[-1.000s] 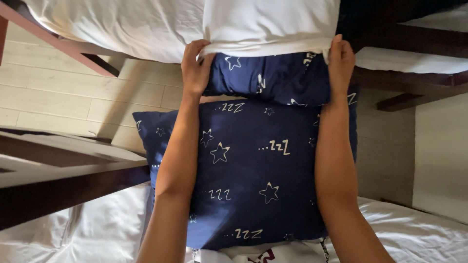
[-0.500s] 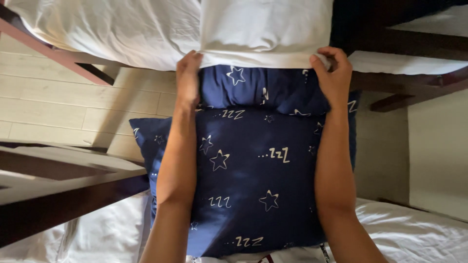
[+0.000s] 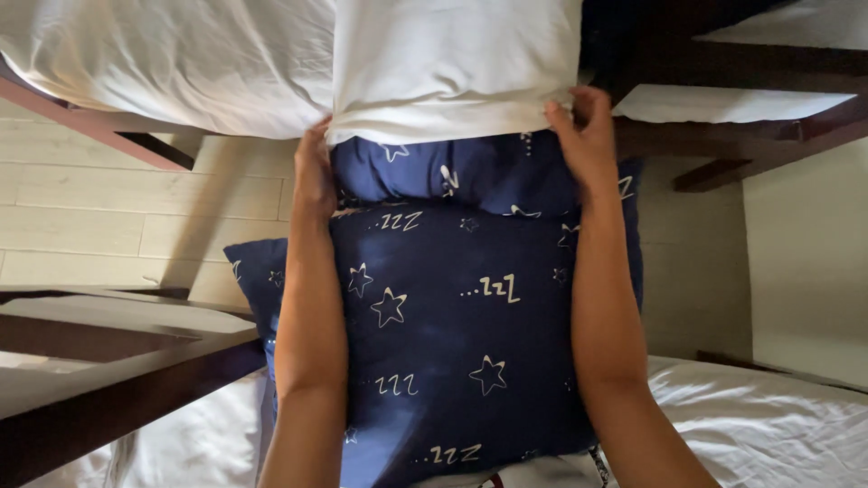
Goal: The person folds a white pillowcase and places it on a bed. They then insert a pillow into a dark blue pillowcase with star patterns, adjusting the fabric to fit the pillow.
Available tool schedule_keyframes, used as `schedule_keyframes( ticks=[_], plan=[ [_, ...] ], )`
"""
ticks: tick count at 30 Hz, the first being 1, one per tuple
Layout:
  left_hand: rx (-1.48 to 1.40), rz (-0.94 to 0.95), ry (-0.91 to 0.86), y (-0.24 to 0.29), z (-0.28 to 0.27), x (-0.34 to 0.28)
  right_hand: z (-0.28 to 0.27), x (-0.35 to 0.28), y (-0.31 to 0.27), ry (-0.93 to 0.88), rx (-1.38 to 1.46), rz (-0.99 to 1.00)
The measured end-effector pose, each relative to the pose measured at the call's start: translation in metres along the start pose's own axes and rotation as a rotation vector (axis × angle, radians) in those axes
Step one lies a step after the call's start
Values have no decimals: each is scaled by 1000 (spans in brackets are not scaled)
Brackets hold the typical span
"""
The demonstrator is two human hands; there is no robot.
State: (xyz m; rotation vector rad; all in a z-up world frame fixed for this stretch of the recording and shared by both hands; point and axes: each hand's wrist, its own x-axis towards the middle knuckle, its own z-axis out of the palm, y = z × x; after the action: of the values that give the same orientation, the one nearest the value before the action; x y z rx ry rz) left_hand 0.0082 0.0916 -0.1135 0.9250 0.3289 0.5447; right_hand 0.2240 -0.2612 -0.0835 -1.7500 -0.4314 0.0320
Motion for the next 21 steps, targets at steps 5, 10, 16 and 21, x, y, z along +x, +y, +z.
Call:
schedule_keyframes(
  ticks=[5,10,16,21],
  plan=[
    [125,-173,48,23,38,0,8,21,31,-92,15,-98],
    [281,281,54,100,118,-7,23,29,-36,-28,252,-129],
    [432,491,-9,178,252,-53,47,-8,-63,-189,638,-247],
    [852,672,-384,96,265,-44,65,-27,-34,-355,642,-188]
  ],
)
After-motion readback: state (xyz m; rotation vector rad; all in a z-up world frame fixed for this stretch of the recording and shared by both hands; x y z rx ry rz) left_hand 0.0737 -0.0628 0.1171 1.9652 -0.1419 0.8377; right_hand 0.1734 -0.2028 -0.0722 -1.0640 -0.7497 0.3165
